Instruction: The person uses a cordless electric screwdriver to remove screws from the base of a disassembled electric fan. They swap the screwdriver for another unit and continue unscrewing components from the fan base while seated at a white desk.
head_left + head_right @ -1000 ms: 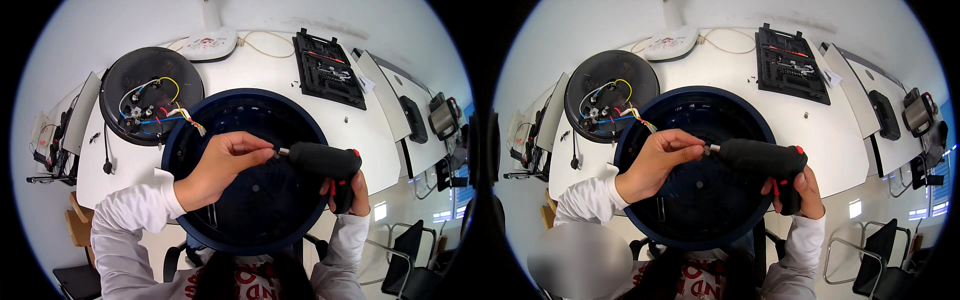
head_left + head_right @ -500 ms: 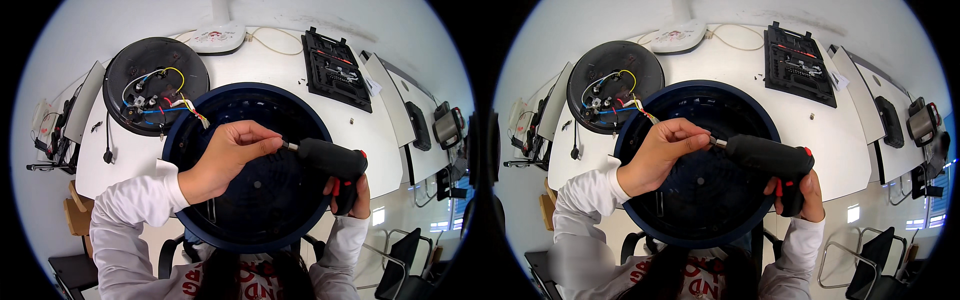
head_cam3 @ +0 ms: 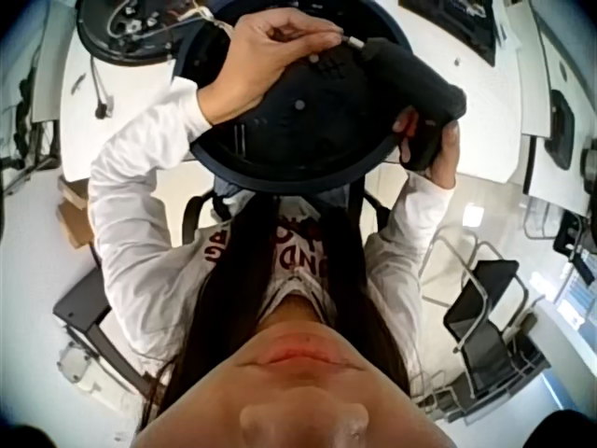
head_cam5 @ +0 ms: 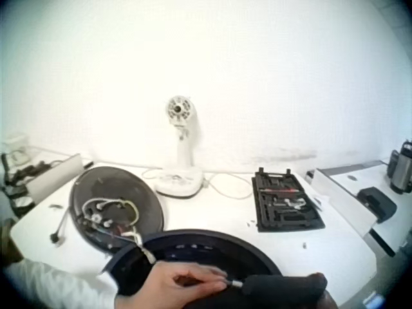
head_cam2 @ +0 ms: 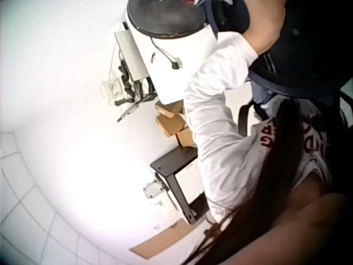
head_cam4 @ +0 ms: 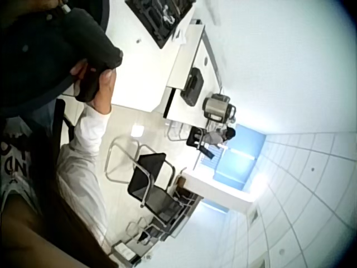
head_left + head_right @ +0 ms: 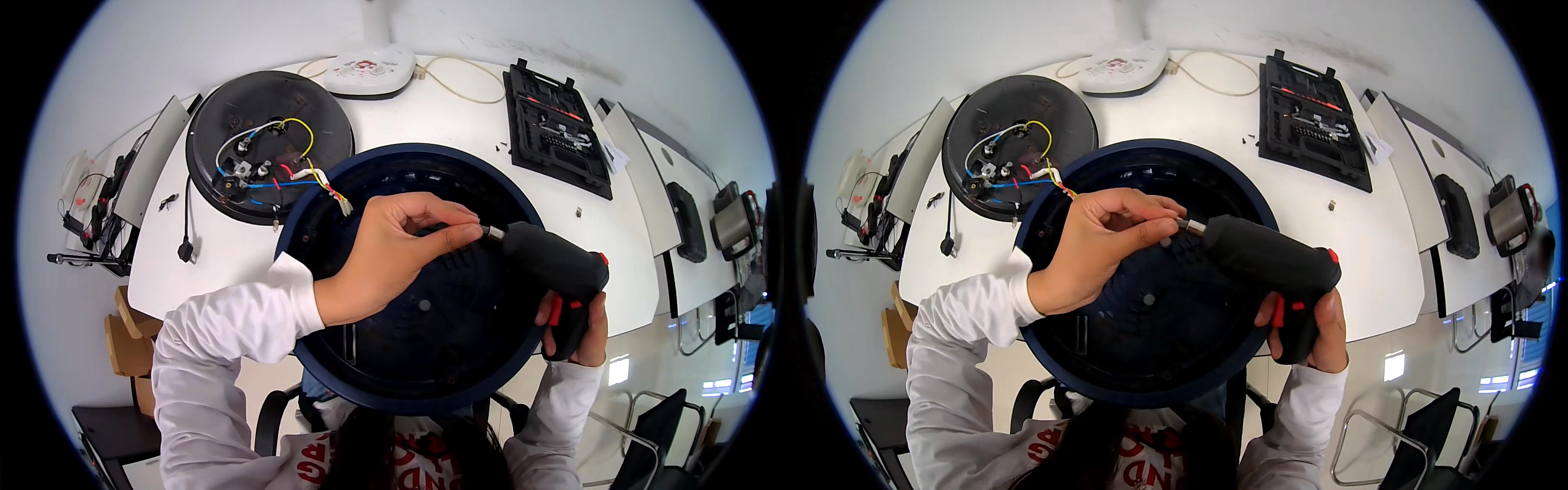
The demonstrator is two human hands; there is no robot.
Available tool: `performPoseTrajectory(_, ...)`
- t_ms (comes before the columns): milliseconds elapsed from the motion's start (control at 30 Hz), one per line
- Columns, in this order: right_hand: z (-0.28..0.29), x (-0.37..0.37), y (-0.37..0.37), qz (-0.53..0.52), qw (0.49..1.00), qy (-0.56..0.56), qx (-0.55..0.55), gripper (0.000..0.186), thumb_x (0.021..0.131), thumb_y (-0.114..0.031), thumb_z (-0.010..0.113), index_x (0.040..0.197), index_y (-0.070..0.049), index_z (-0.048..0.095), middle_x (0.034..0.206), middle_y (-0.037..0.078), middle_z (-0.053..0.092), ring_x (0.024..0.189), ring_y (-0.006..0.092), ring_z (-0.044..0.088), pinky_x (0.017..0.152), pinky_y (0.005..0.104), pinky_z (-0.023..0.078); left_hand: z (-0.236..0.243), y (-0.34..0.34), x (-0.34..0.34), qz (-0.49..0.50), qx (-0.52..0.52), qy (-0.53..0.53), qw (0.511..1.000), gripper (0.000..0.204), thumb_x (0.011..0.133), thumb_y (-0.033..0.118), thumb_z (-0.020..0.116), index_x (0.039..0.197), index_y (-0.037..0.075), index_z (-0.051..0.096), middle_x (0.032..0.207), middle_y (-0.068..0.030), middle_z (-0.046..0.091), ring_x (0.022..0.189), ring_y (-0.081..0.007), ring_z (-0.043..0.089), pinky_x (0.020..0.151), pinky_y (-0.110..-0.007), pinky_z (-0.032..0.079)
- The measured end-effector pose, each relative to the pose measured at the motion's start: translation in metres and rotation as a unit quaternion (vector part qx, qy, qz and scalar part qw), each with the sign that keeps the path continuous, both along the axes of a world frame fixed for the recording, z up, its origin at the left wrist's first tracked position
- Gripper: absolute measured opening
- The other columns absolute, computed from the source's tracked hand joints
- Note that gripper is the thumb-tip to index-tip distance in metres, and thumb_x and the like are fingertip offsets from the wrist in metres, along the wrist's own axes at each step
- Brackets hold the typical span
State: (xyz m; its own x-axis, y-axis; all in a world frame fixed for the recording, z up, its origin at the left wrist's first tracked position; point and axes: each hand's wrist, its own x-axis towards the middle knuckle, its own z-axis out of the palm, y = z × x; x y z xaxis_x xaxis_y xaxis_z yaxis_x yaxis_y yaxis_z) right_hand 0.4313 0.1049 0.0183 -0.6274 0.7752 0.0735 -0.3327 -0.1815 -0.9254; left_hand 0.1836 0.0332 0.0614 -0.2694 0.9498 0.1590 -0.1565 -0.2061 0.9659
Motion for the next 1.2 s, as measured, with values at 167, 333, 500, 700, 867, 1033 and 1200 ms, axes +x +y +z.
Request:
performPoseTrajectory(167,0.001,0.003,0.003,0.017,1.0,-0.009,-0.011,0.072,0.084,-0.058,0.041,0.118,0.005,0.041,0.071,0.02,0.058,0.036,0.0164,0.049,0.033,0.0221,0.04,0.008,0.005,-0.011,-0.048,0.058,0.124,0.989,0.005,0.074,-0.003,0.067,0.079,-0.001,0.065,0.084,-0.0106,0.066,0.096,-0.0213,0.06,0.079,-0.026,0.048)
performPoseTrajectory(333,-0.011,0.008,0.001,0.008,1.0,0.012,-0.013,0.07,0.088,-0.056,0.033,0.115,0.007,0.043,0.067,0.02,0.054,0.031,0.0173,0.044,0.029,0.0225,0.036,0.002,0.014,-0.019,-0.128,0.077,0.133,0.98,0.006,0.073,-0.001,0.069,0.078,-0.001,0.066,0.077,-0.0085,0.066,0.1,-0.0241,0.059,0.085,-0.032,0.046)
performPoseTrajectory(500,-0.003,0.004,0.002,-0.007,0.999,-0.027,0.017,0.07,0.087,-0.057,0.036,0.115,0.007,0.043,0.069,0.02,0.056,0.034,0.017,0.047,0.031,0.0225,0.037,0.005,0.012,-0.016,-0.088,0.078,0.197,0.973,0.006,0.072,0.002,0.07,0.078,0.001,0.067,0.077,-0.0076,0.066,0.097,-0.0202,0.061,0.085,-0.031,0.046)
performPoseTrajectory(700,0.001,0.0,0.002,-0.042,0.999,0.011,-0.005,0.073,0.087,-0.06,0.031,0.112,0.007,0.046,0.07,0.019,0.056,0.034,0.0168,0.046,0.031,0.0222,0.037,0.005,0.009,-0.016,-0.069,0.083,0.158,0.982,0.017,0.075,0.005,0.069,0.091,0.002,0.068,0.089,-0.0087,0.067,0.087,-0.0135,0.061,0.079,-0.023,0.047)
performPoseTrajectory(867,-0.002,-0.001,0.003,-0.022,0.999,0.046,-0.002,0.071,0.089,-0.057,0.028,0.112,0.008,0.044,0.068,0.019,0.055,0.033,0.017,0.045,0.031,0.023,0.037,0.008,0.004,-0.015,-0.094,0.044,0.04,0.994,0.017,0.077,0.007,0.068,0.093,0.0,0.066,0.089,-0.0079,0.067,0.082,-0.0104,0.061,0.075,-0.023,0.048)
performPoseTrajectory(1033,0.0,-0.001,0.0,-0.049,0.998,0.029,0.005,0.07,0.089,-0.056,0.029,0.11,0.009,0.045,0.067,0.018,0.054,0.033,0.0163,0.044,0.031,0.0226,0.036,0.0,0.013,-0.014,-0.083,0.075,0.036,0.993,0.012,0.076,0.006,0.068,0.084,-0.002,0.066,0.081,-0.0075,0.067,0.076,-0.0106,0.061,0.071,-0.023,0.048)
performPoseTrajectory(1200,-0.005,0.0,-0.001,-0.054,0.998,0.022,-0.008,0.068,0.089,-0.056,0.03,0.106,0.008,0.046,0.065,0.016,0.054,0.034,0.0152,0.044,0.032,0.0223,0.035,-0.006,0.014,-0.011,-0.069,0.102,0.097,0.988,0.012,0.075,0.008,0.068,0.083,0.0,0.066,0.08,-0.0077,0.067,0.077,-0.0123,0.062,0.071,-0.025,0.048)
